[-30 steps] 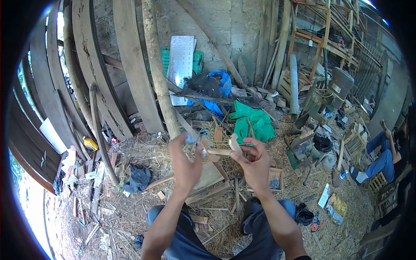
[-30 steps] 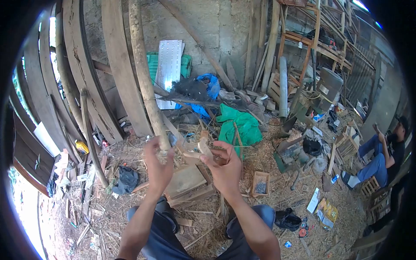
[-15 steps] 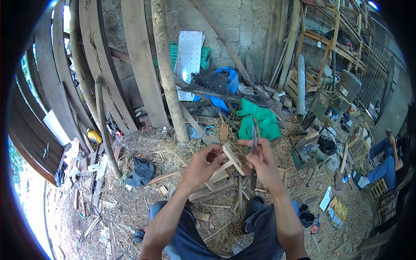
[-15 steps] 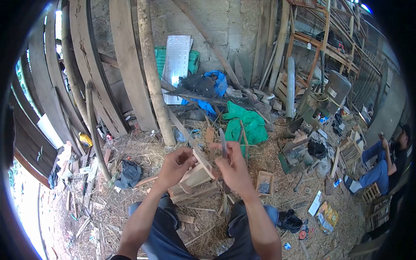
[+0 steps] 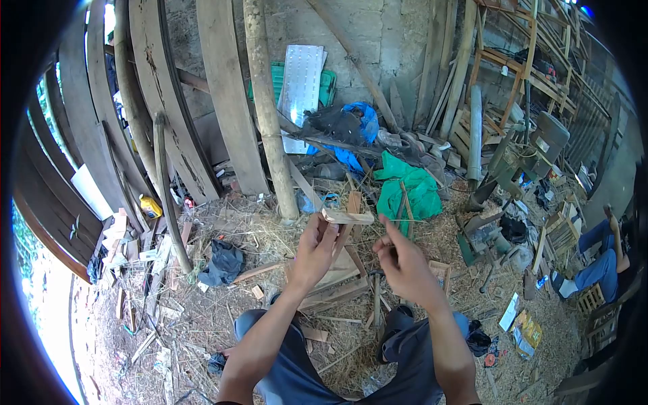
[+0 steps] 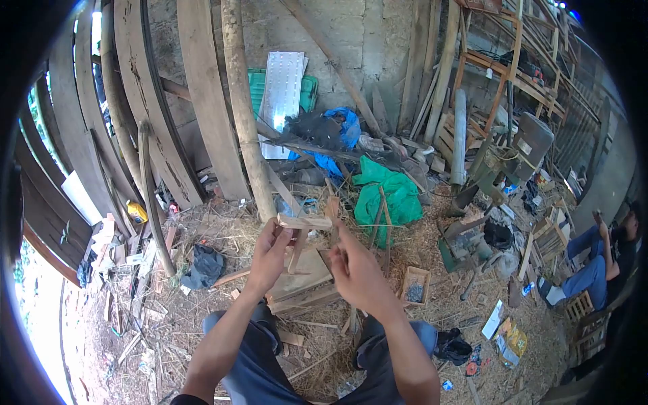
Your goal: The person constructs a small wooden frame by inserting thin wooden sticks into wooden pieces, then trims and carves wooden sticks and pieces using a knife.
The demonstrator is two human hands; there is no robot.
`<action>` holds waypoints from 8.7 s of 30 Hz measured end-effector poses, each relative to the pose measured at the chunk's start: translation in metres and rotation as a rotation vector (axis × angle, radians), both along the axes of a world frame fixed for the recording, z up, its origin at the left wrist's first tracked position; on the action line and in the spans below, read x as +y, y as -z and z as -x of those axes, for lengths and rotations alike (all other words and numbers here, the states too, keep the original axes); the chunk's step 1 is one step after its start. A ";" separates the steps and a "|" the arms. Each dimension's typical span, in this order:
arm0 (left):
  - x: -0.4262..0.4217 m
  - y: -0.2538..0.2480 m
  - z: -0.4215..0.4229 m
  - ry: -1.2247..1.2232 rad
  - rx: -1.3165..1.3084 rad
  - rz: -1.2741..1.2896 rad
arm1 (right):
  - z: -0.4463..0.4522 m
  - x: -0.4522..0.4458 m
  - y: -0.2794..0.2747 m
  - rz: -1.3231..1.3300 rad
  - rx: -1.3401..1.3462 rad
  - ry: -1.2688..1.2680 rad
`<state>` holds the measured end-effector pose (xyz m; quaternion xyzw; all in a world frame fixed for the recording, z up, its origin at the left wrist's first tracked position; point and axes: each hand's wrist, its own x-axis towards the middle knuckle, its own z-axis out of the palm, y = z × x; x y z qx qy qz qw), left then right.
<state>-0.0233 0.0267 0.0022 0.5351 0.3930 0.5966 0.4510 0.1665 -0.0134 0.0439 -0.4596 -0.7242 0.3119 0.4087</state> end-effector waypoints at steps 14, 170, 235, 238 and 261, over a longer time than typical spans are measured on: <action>-0.009 -0.013 -0.004 -0.122 0.201 -0.140 | 0.025 -0.009 0.003 -0.247 -0.084 -0.053; -0.010 -0.009 -0.002 0.144 -0.559 0.312 | 0.018 -0.008 -0.013 -0.122 0.203 0.269; -0.021 -0.017 -0.016 0.172 0.130 -0.129 | 0.012 0.010 0.006 -0.011 0.431 0.268; -0.018 -0.018 -0.011 0.154 0.160 -0.120 | 0.008 0.010 0.004 0.087 0.519 0.255; -0.011 -0.014 -0.012 0.174 -0.596 0.121 | 0.037 0.003 0.017 0.274 0.927 0.267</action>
